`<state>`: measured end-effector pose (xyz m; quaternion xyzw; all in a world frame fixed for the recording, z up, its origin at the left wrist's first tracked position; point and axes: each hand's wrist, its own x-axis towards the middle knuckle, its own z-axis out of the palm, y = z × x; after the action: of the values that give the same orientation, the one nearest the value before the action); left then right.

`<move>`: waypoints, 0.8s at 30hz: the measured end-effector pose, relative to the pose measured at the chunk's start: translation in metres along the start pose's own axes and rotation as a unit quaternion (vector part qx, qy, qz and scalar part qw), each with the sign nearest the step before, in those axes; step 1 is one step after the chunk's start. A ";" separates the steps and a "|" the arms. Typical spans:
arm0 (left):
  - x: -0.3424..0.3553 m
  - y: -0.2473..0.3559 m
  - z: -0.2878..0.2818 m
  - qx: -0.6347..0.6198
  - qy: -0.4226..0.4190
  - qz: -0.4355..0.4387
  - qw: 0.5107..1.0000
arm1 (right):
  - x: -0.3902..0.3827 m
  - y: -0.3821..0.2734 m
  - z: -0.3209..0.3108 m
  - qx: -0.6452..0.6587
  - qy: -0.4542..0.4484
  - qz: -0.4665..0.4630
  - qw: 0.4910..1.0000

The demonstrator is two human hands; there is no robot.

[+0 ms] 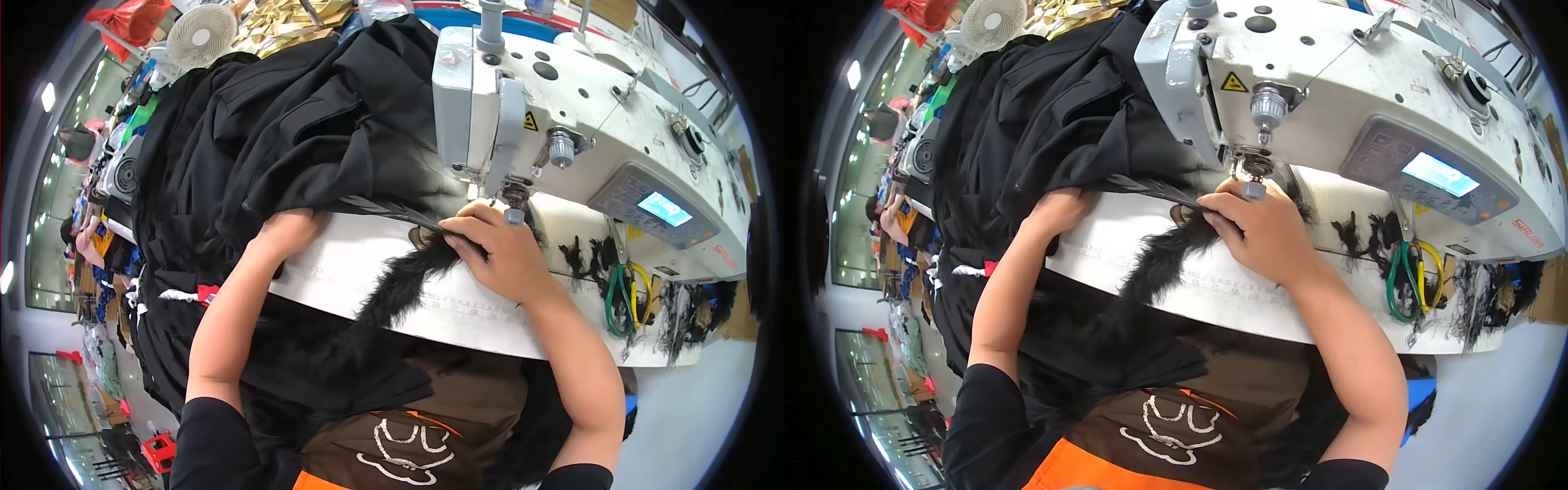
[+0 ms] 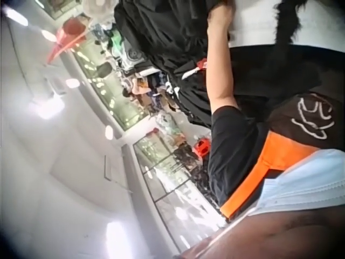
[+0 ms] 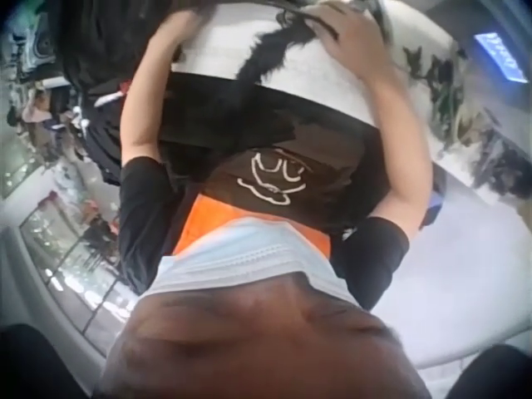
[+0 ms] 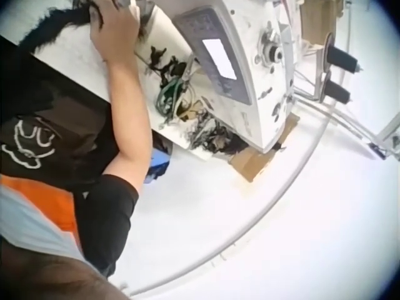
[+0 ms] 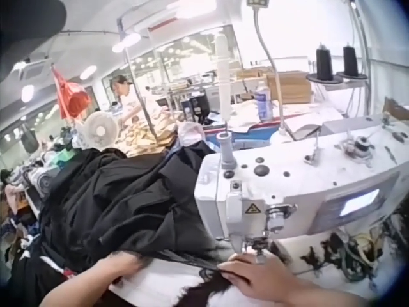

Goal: Sewing a black fabric garment piece using an industrial sewing machine.

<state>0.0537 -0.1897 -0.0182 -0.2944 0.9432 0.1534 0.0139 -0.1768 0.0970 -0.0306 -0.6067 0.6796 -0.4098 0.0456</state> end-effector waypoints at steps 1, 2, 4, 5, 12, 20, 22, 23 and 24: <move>0.005 -0.010 0.002 0.003 0.003 -0.005 1.000 | 0.002 0.000 0.002 0.004 0.001 -0.006 1.000; 0.017 -0.025 0.008 0.014 -0.008 0.003 1.000 | 0.002 0.000 0.003 0.002 0.002 -0.005 1.000; 0.041 -0.035 0.023 -0.004 0.031 0.007 0.999 | 0.003 0.002 0.003 -0.015 0.008 -0.015 1.000; 0.054 -0.023 0.024 -0.006 0.038 0.003 0.999 | 0.004 0.002 0.004 -0.017 0.005 -0.022 1.000; 0.081 0.047 -0.004 0.007 0.046 0.010 0.999 | 0.000 -0.004 0.004 -0.010 -0.001 0.007 1.000; -0.040 0.085 -0.023 0.204 0.021 0.044 0.978 | 0.000 0.000 0.001 -0.022 -0.008 -0.001 1.000; -0.068 0.130 -0.041 0.255 -0.021 0.059 0.965 | -0.002 0.000 -0.001 -0.028 -0.020 0.013 0.999; -0.082 0.147 -0.037 0.239 0.032 0.119 0.963 | -0.001 -0.002 -0.002 -0.033 -0.027 0.011 0.999; -0.087 0.155 -0.024 0.132 0.086 0.186 0.970 | 0.001 -0.003 -0.001 -0.021 -0.037 0.014 0.999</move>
<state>0.0406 -0.0282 0.0581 -0.1215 0.9909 0.0010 -0.0575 -0.1755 0.0968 -0.0272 -0.6127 0.6944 -0.3720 0.0633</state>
